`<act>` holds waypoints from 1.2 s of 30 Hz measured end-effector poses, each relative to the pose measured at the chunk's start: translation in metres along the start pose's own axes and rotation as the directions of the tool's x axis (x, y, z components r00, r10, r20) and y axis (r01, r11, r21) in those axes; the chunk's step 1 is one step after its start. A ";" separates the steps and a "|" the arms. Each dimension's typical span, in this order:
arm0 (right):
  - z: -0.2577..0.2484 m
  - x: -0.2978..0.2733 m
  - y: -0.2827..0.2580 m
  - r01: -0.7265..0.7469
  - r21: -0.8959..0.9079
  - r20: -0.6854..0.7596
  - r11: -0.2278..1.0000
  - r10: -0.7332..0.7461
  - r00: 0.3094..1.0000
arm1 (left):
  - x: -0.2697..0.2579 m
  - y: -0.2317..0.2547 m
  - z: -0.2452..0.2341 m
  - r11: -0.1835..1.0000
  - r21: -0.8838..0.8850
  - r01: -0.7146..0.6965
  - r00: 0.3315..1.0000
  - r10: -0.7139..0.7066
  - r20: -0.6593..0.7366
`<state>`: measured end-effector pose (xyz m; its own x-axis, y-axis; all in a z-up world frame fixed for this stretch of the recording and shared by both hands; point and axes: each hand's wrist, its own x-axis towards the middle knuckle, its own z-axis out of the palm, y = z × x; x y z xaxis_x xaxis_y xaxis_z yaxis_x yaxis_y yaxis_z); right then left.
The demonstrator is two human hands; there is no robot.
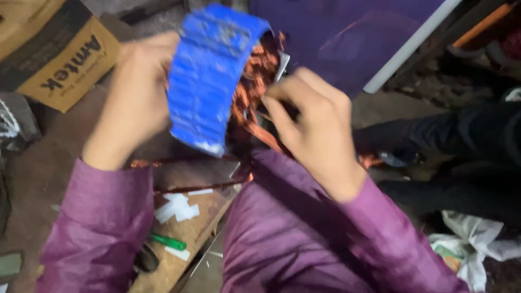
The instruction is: The person winds copper wire into the slots of a blue motor stator. They use a metal rod to push the wire into the slots and insert white insulating paper between the windings. The person repeatedly adjusts the wire and the stator to continue the winding process.
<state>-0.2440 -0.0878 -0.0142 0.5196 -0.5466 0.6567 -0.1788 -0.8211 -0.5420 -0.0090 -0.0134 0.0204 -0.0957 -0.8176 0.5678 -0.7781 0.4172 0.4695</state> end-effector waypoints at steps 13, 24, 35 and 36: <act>-0.008 0.004 0.006 0.173 0.028 0.030 0.985 -0.174 0.984 | -0.004 0.000 0.002 0.996 0.063 0.059 0.998 -0.059 -0.006; 0.001 0.006 0.017 0.166 -0.032 0.124 0.986 -0.161 0.979 | -0.005 -0.005 0.000 1.000 -0.012 -0.006 1.000 0.007 0.024; 0.004 0.009 0.011 0.177 0.017 0.038 0.984 -0.177 0.983 | 0.001 -0.009 -0.002 0.977 -0.122 0.174 0.984 -0.167 0.062; 0.006 0.011 0.012 0.179 -0.003 0.046 0.984 -0.179 0.983 | -0.001 -0.011 -0.004 0.977 -0.068 0.202 0.979 -0.199 0.049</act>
<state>-0.2355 -0.1024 -0.0171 0.5808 -0.3831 0.7182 -0.0855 -0.9062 -0.4142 0.0019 -0.0157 0.0175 0.0307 -0.9026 0.4294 -0.7371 0.2697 0.6196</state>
